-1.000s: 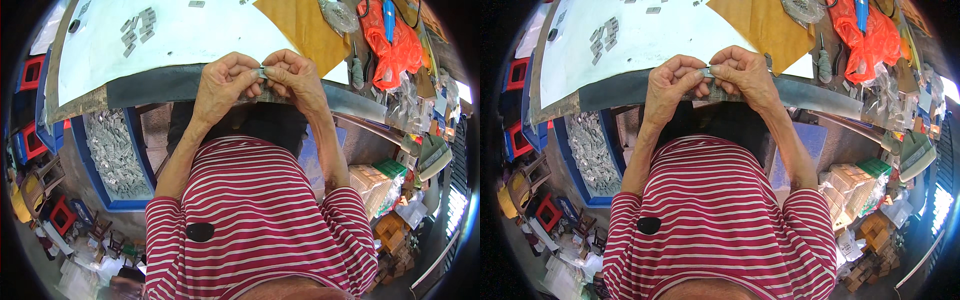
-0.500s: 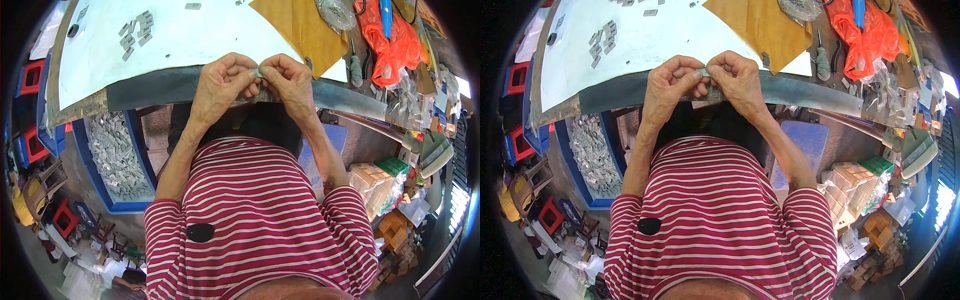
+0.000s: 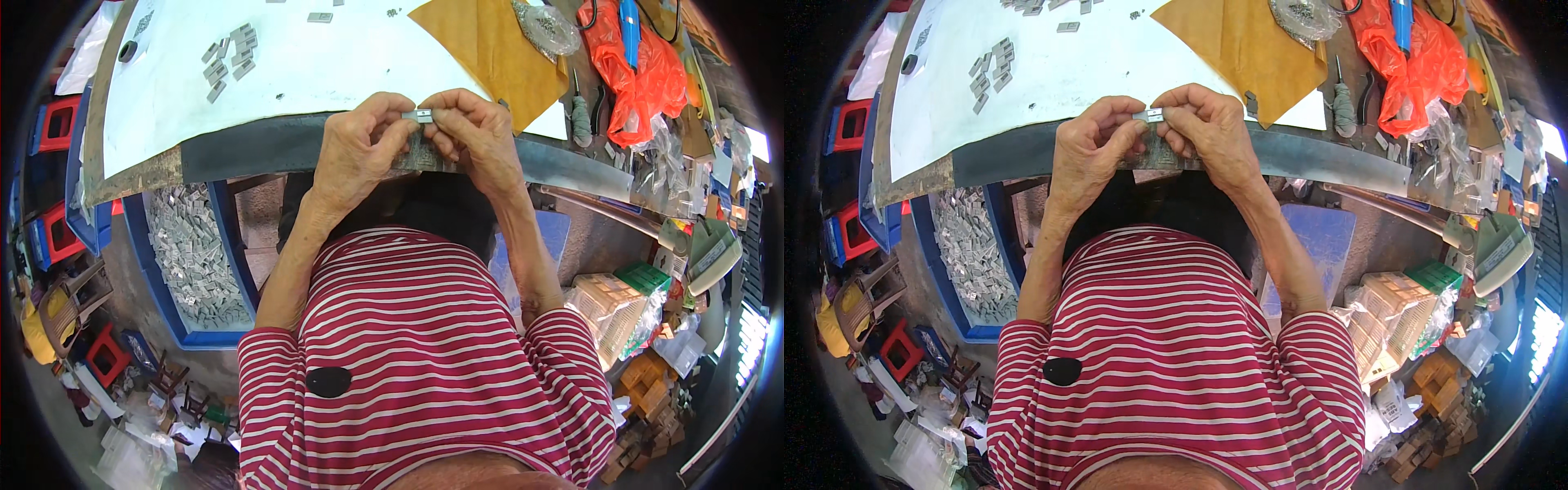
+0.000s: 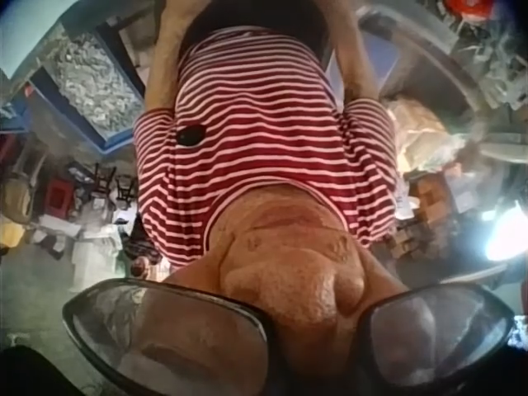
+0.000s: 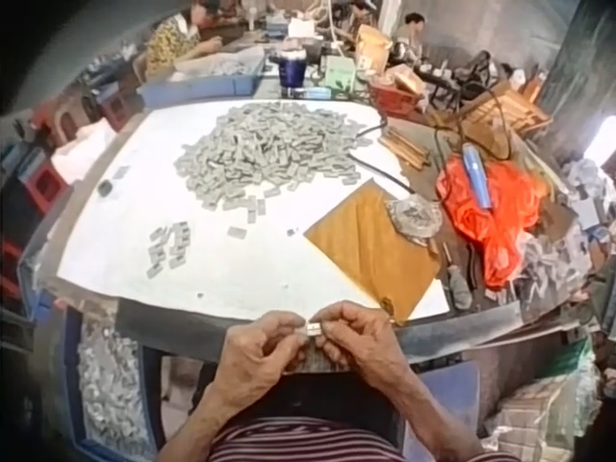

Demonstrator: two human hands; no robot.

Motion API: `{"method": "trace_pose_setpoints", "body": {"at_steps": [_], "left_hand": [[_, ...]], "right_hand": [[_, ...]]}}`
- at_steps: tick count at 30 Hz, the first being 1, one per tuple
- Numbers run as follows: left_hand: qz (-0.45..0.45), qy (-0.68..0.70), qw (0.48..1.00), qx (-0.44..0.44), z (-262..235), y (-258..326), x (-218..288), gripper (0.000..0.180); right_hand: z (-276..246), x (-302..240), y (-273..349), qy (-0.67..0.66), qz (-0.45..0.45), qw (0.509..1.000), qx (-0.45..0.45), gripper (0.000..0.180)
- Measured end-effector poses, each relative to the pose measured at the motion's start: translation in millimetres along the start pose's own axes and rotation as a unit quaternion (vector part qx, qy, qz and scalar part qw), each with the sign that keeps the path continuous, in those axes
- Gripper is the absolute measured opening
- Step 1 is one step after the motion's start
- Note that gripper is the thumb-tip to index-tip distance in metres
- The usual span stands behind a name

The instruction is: Manually assembling small metal components by picking and placing them at a workbench.

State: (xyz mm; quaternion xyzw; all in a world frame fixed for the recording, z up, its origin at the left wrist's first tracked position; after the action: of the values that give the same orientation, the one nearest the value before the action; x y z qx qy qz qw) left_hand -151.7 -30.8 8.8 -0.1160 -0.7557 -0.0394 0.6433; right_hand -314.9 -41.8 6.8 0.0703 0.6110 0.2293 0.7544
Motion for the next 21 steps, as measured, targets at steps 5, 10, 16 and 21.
{"method": "trace_pose_setpoints", "body": {"at_steps": [5, 10, 16, 21], "left_hand": [[0.04, -0.074, 0.996, 0.002, -2, -1, 1, 0.018], [0.075, -0.098, 0.992, 0.012, -6, 0, 5, 0.019], [0.123, -0.123, 0.984, 0.036, -7, -3, 7, 0.016], [0.144, -0.153, 0.976, 0.057, -16, -2, 3, 0.016]], "right_hand": [[3, -3, -3, 0.033, -0.007, 0.999, 0.012, 0.013], [8, -6, -4, 0.059, -0.017, 0.998, 0.018, 0.011], [14, -9, -4, 0.12, -0.019, 0.991, 0.062, 0.012], [18, -7, -7, 0.093, -0.029, 0.995, 0.027, 0.014]]}}
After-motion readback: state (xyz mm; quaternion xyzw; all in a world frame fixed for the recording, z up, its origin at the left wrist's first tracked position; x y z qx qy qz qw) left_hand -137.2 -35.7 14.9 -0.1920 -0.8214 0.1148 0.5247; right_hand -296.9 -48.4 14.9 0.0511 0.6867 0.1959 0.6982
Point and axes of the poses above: each hand's wrist, its own y-axis away from the middle knuckle, its own z-axis out of the palm, x = y × z, the point moved 1 cm from there along -y, towards the middle knuckle, and after that the axes turned 8 degrees about z, right-handed, at the moved point
